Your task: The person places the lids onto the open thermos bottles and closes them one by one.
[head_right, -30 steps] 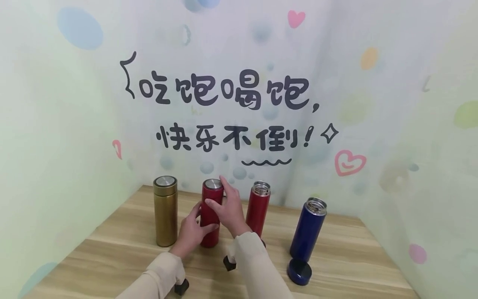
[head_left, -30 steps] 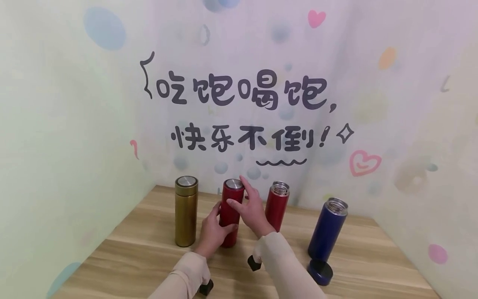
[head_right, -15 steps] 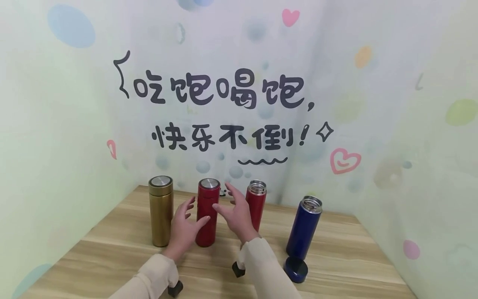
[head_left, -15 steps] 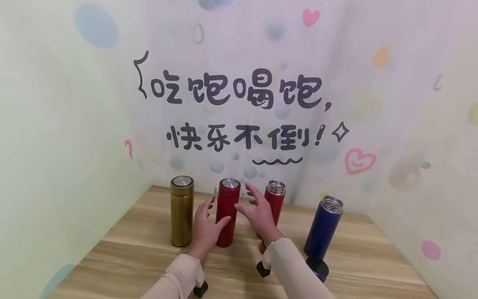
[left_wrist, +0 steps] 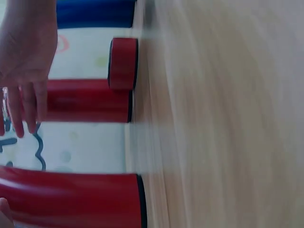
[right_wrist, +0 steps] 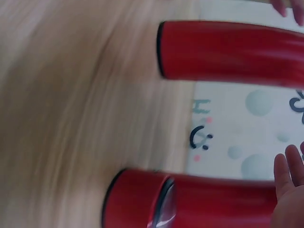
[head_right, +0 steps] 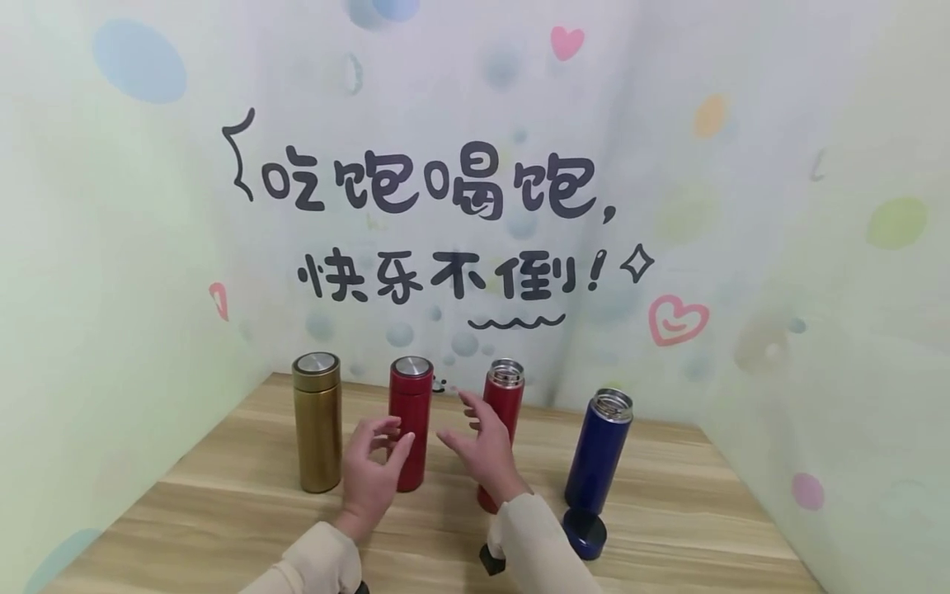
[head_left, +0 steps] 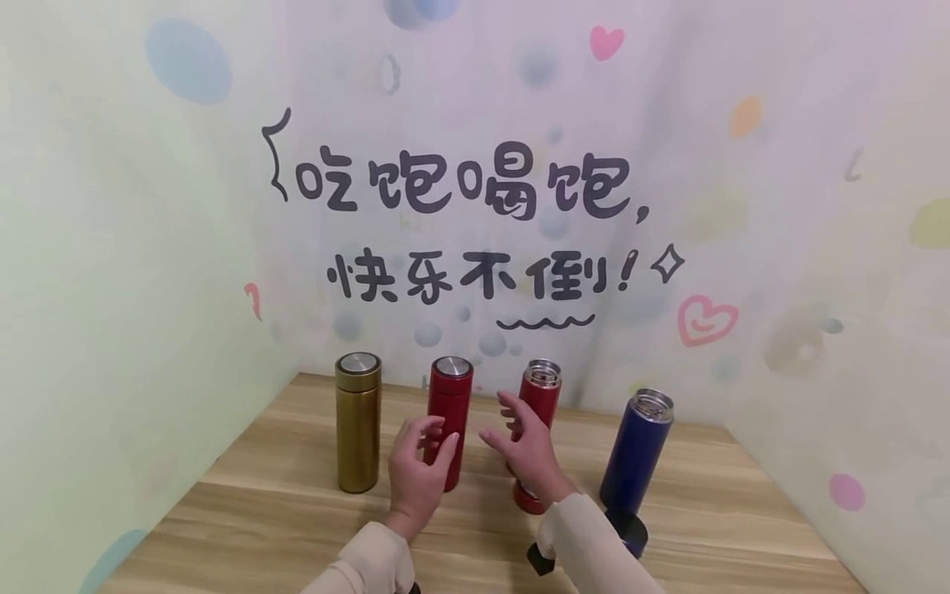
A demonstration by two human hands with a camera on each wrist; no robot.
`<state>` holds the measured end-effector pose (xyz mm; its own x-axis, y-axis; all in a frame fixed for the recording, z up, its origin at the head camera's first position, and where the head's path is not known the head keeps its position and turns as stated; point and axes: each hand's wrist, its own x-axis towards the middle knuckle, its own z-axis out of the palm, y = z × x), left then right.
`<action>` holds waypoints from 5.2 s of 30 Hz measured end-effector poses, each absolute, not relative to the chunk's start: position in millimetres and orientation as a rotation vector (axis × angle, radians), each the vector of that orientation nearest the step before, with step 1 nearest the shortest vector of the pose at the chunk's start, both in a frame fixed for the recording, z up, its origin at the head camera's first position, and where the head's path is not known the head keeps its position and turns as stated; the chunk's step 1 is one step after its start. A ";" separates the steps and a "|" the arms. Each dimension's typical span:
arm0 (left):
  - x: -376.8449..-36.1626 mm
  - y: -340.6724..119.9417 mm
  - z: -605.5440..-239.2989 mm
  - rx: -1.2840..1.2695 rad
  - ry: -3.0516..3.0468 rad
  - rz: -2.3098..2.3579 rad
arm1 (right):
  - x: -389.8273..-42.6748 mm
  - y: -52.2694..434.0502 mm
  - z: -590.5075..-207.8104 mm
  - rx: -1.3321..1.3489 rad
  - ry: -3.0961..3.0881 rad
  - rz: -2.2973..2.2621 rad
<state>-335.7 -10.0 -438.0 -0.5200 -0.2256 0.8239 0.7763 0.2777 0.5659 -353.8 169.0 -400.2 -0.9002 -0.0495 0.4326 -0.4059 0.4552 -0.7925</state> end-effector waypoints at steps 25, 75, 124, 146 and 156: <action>-328.8 37.3 -434.6 -0.716 -1.627 -1.530 | -338.6 215.5 -440.5 0.233 -2.474 1.387; -403.4 92.9 -433.0 -0.497 -2.250 -1.916 | -336.6 225.9 -451.6 0.239 -2.803 1.181; -387.8 78.8 -438.9 -0.537 -2.308 -1.867 | -319.0 258.4 -439.9 0.115 -2.588 1.118; -384.4 73.3 -440.3 -0.572 -2.302 -1.897 | -322.6 258.2 -414.8 -0.019 -2.345 1.274; -384.1 75.2 -443.7 -0.565 -2.276 -1.959 | -320.9 256.5 -410.3 -0.036 -2.237 1.317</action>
<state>-384.1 75.2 -443.7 -0.9280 0.2196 0.3009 0.3302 0.1111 0.9374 -320.9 256.5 -410.3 -0.8544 0.2857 0.4341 -0.2411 0.5220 -0.8181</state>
